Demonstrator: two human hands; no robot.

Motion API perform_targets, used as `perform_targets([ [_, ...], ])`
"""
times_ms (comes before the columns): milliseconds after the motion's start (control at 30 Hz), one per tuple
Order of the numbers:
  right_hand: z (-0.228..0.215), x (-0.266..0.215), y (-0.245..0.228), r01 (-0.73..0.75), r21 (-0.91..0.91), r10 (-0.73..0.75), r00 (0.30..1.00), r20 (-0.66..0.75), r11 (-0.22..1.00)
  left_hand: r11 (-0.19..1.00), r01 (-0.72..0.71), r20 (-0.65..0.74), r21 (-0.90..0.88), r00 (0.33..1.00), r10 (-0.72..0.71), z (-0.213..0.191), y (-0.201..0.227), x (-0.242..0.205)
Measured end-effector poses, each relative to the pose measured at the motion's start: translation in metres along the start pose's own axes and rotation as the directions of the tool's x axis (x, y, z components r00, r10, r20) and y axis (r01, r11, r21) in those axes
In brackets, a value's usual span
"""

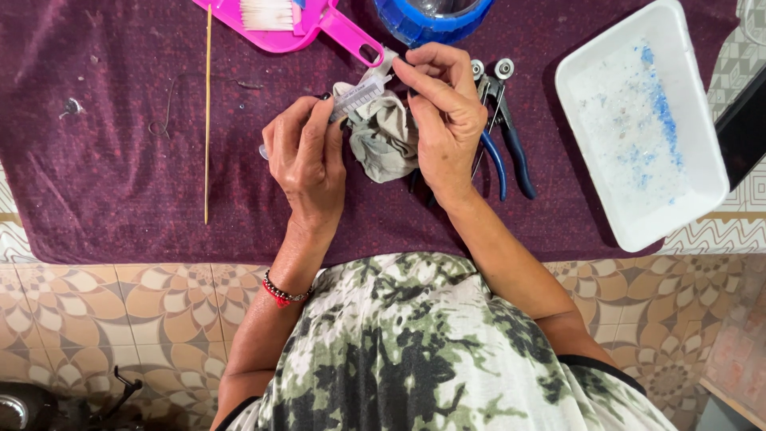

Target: Clean and maintain a small component using a cloth, syringe, brush, and pliers on a workshop table.

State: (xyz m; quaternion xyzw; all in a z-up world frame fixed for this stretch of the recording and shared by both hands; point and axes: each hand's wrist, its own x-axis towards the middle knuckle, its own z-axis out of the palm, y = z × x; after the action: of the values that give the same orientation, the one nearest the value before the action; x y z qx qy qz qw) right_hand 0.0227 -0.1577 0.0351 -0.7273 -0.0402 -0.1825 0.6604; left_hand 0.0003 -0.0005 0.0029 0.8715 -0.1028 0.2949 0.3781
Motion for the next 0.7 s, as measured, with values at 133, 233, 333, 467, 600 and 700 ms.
perform_targets([
  [133, -0.0003, 0.0000, -0.0003, -0.002, -0.009, 0.002, 1.000, 0.003, 1.000, 1.000, -0.004, -0.005, -0.016, 1.000, 0.004, 0.0000, 0.0007, 0.0013],
  [233, -0.0010, -0.0013, 0.0002, -0.009, -0.033, 0.010, 1.000, 0.023, 0.999, 1.000, -0.002, -0.008, -0.007, 1.000, 0.002, 0.0002, 0.0000, -0.0005],
  [333, -0.0005, -0.0006, 0.0007, -0.011, -0.017, 0.011, 1.000, 0.017, 1.000, 1.000, 0.005, -0.006, -0.006, 1.000, -0.005, -0.0001, 0.0008, 0.0008],
  [467, -0.0010, -0.0014, 0.0002, -0.013, -0.032, 0.014, 0.999, 0.030, 0.999, 1.000, 0.011, -0.007, -0.012, 1.000, -0.011, -0.0004, 0.0012, 0.0001],
  [600, -0.0005, -0.0015, 0.0010, -0.020, -0.025, 0.021, 0.999, 0.034, 0.999, 1.000, 0.007, -0.016, -0.005, 1.000, -0.007, 0.0003, 0.0010, 0.0007],
  [700, -0.0004, -0.0012, -0.0002, -0.013, -0.043, 0.015, 0.999, 0.047, 0.999, 1.000, 0.006, -0.016, -0.003, 1.000, -0.006, 0.0004, 0.0014, 0.0012],
])
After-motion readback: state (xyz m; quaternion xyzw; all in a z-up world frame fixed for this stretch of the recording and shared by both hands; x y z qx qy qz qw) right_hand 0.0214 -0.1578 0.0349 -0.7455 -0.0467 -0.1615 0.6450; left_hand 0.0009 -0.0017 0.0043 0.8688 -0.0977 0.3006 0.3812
